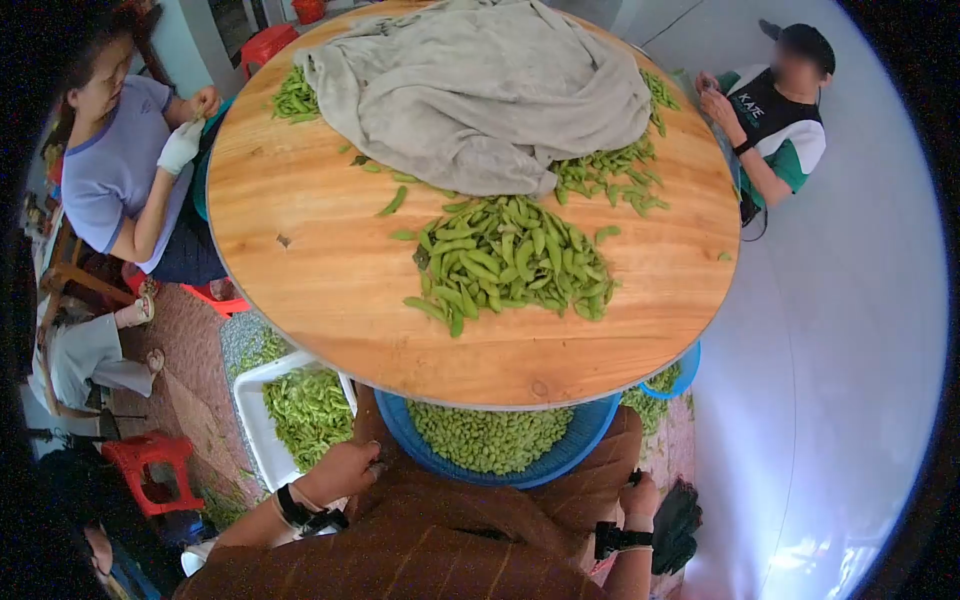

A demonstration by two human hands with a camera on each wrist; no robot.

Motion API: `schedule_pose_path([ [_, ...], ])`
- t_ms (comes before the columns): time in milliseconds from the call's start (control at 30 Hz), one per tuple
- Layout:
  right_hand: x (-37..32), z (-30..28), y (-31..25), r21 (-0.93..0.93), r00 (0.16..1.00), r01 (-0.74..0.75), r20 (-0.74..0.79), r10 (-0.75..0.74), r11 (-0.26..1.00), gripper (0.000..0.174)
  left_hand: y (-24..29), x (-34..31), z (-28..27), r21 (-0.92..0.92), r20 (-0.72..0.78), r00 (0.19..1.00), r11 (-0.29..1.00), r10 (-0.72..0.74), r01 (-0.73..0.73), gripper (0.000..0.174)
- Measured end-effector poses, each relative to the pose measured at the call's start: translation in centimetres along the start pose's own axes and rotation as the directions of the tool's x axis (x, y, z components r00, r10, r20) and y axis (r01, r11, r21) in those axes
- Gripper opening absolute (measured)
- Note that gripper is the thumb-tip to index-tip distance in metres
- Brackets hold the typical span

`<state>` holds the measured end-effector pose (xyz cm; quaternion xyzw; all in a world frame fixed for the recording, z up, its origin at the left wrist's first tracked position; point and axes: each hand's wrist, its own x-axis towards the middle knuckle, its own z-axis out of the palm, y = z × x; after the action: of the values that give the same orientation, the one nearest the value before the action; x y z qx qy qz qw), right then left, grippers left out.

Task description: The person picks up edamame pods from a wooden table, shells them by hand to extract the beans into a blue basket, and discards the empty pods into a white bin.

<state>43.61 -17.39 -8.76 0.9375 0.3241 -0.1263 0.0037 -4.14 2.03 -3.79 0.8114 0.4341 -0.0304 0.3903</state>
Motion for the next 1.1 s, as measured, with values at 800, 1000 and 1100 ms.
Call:
schedule_pose_path([
  [800,5.1,0.3,-4.9,0.471,0.792,0.57,-0.098,-0.602,0.673,0.025,13.0,9.6,-12.2,0.34,-0.652,0.699,0.938,0.292,-0.074,0.016],
  [1000,4.6,0.0,-2.5,0.488,0.847,0.523,-0.208,-0.489,0.699,0.02,6.8,18.5,-18.2,0.315,-0.786,0.597,0.934,0.159,0.166,0.018],
  [1100,3.6,0.4,-2.4,0.436,0.9,0.422,-0.096,-0.426,0.795,0.024,5.4,21.0,-19.1,0.331,-0.769,0.625,0.919,0.132,0.214,0.022],
])
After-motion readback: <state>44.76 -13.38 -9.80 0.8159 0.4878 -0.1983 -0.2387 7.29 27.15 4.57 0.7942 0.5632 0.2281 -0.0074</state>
